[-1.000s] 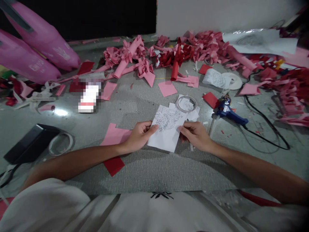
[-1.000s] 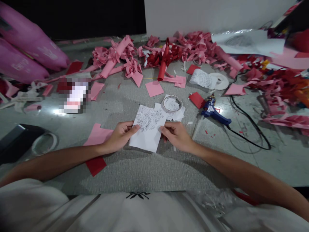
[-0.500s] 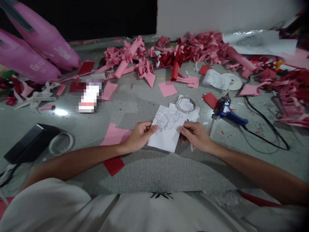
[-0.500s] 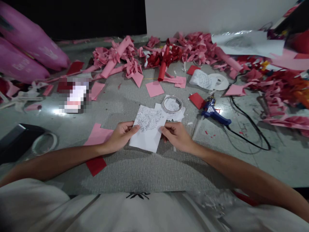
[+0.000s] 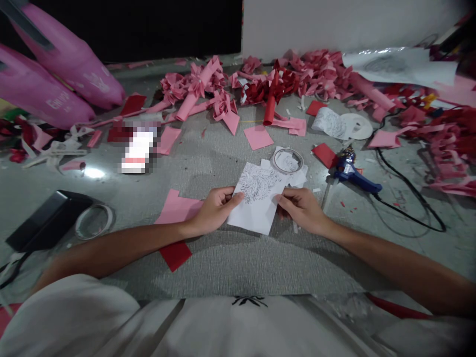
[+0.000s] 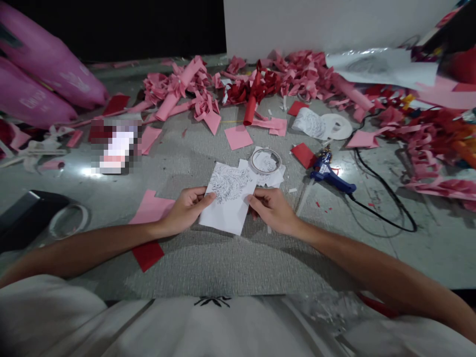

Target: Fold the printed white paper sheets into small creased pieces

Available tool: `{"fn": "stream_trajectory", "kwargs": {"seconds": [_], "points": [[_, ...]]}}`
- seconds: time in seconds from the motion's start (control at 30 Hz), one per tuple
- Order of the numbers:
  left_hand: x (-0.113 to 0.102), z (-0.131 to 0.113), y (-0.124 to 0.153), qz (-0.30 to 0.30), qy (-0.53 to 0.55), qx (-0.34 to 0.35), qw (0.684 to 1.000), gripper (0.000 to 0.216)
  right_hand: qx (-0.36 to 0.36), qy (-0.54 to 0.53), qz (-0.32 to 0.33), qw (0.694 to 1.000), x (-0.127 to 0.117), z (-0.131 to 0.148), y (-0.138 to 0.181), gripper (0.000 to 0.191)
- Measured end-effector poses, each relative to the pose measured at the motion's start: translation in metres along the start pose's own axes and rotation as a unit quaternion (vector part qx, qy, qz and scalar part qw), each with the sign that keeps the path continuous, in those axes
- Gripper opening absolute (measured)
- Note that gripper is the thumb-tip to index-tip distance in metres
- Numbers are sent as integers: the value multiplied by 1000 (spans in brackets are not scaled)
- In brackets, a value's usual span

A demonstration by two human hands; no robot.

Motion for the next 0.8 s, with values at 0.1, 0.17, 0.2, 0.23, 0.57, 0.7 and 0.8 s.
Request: {"fn": "stream_trajectory", "kwargs": {"seconds": [0.1, 0.17, 0.2, 0.23, 0.57, 0.7, 0.8], "points": [[0, 0, 0, 0, -1, -2, 1000, 46, -3, 1, 1, 1000, 0, 0, 0, 44], [0, 0, 0, -1, -2, -2, 1000, 47, -4, -1, 1, 1000, 0, 0, -1, 44], [1, 0, 0, -1, -2, -2, 1000, 47, -4, -2, 1, 1000, 0, -1, -1, 44], [1, 0, 0, 0, -1, -3, 1000, 47, -4, -4, 0, 1000, 1, -1, 0, 44], [1, 2, 0, -1, 3, -6, 1000, 46, 6, -15, -6, 1000, 1, -2, -1, 43], [1, 2, 0, -1, 1, -9, 1000, 48, 7, -14, -7, 1000, 1, -1, -1, 44], [1, 1, 0, 1, 2, -12, 1000, 48, 8, -14, -6, 1000, 1, 0, -1, 45]]}}
Point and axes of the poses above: each hand's wrist, its own y-axis away from the middle knuckle, its own x-axis out of the palm, z = x × y, the point moved 7 cm from there along -y, towards the middle knuckle, and after that the axes turned 8 degrees about -x, right-handed, at the moved point
